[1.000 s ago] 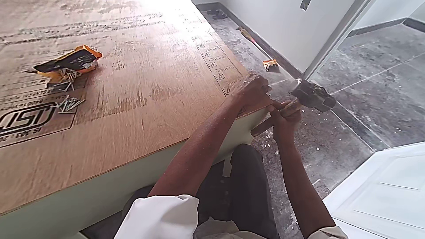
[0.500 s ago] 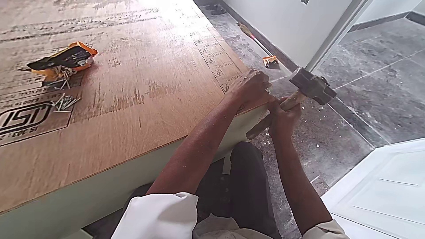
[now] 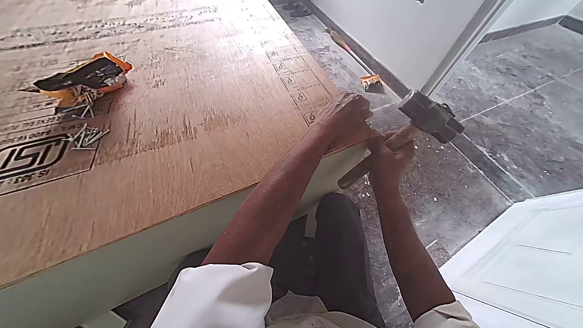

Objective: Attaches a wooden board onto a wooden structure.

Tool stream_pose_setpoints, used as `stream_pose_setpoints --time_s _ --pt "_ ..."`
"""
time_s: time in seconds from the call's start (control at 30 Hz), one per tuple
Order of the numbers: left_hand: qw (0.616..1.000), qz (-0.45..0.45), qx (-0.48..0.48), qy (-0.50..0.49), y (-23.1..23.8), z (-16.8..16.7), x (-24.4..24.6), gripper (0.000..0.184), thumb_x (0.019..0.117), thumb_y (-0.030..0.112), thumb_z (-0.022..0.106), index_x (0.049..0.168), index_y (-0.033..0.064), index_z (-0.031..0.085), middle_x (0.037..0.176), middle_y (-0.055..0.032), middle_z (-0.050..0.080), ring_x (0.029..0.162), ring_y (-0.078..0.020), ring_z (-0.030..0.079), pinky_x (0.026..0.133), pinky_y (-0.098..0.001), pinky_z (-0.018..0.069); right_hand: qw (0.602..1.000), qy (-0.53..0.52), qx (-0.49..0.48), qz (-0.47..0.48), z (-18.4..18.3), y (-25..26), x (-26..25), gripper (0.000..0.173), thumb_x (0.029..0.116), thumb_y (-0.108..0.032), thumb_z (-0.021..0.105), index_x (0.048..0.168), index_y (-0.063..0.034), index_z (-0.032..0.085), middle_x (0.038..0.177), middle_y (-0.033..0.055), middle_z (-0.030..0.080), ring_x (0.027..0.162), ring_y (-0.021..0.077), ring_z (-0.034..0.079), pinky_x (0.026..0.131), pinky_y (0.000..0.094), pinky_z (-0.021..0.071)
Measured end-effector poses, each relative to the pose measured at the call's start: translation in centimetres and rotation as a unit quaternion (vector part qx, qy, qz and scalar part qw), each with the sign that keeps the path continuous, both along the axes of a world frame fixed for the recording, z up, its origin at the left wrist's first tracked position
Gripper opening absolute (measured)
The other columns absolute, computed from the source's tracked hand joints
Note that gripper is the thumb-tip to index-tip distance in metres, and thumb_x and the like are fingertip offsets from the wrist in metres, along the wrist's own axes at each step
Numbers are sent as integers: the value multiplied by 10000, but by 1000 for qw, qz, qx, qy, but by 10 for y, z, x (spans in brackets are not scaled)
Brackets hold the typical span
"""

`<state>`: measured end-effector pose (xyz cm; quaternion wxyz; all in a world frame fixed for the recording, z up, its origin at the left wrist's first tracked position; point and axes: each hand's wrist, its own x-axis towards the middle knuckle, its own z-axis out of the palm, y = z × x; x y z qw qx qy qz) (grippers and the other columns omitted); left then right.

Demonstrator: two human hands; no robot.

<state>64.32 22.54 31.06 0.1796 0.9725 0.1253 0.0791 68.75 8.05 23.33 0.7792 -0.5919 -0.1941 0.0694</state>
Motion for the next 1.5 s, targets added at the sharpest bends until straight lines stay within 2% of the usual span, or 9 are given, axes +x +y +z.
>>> stream_pose_setpoints --time_s 0.17,0.53,0.7,0.9,1.03,1.2,1.33,1.43,1.5 --pt "1000 -4 -1 -6 2 -3 2 357 1090 284 469 884 41 632 952 -133 650 976 -288 648 878 -491 507 1000 -8 -6 -1 1 -1 0 302 870 -154 802 1023 -108 546 768 -34 606 628 46 609 599 240 555" --pt "1000 8 -6 -2 3 -2 2 365 1090 305 461 875 59 623 911 -117 635 919 -281 644 820 -497 510 999 -25 -34 3 4 -3 -1 277 898 -194 786 1032 -112 559 779 -41 583 625 37 591 604 239 551" --pt "999 31 -12 7 3 1 -1 407 1088 355 457 863 63 629 923 -115 628 939 -281 634 833 -494 502 1000 -7 -7 6 3 -2 0 283 882 -150 800 1011 -114 551 777 -40 604 637 41 609 622 247 566" --pt "1000 22 -3 4 3 0 2 386 1089 325 460 839 66 600 871 -108 611 871 -271 625 785 -483 498 1000 13 4 13 4 -2 -1 287 886 -135 790 1023 -122 539 803 -38 599 659 56 625 659 276 596" --pt "1000 28 4 5 4 -3 3 379 1087 326 448 855 72 608 907 -110 624 935 -277 634 830 -486 505 1000 12 -9 -2 3 -1 -3 272 894 -155 787 1027 -117 553 798 -35 607 650 53 621 630 261 575" --pt "1000 29 4 7 2 -1 3 375 1089 309 442 850 68 603 908 -118 620 929 -285 631 821 -491 500 1000 2 -17 -11 2 0 -3 284 891 -172 794 1037 -106 560 803 -35 607 653 47 621 630 252 574" --pt "999 33 3 10 2 0 5 370 1091 307 445 869 62 611 933 -122 626 962 -287 631 858 -492 498 1000 0 26 -5 0 3 0 267 882 -61 778 1010 -88 545 787 -13 642 671 77 662 667 288 615" --pt "999 40 7 18 1 0 6 366 1089 316 444 876 68 608 942 -120 624 982 -286 630 868 -493 494 1000 -9 -13 -9 3 -1 -4 259 905 -159 778 1031 -108 558 786 -34 615 641 47 627 619 251 576" --pt "999 41 2 12 1 -1 5 366 1088 313 445 881 62 612 949 -127 627 988 -290 630 872 -496 493 1000 -11 -25 -3 2 -2 -4 263 912 -178 773 1047 -108 558 805 -38 610 657 39 622 630 244 570"
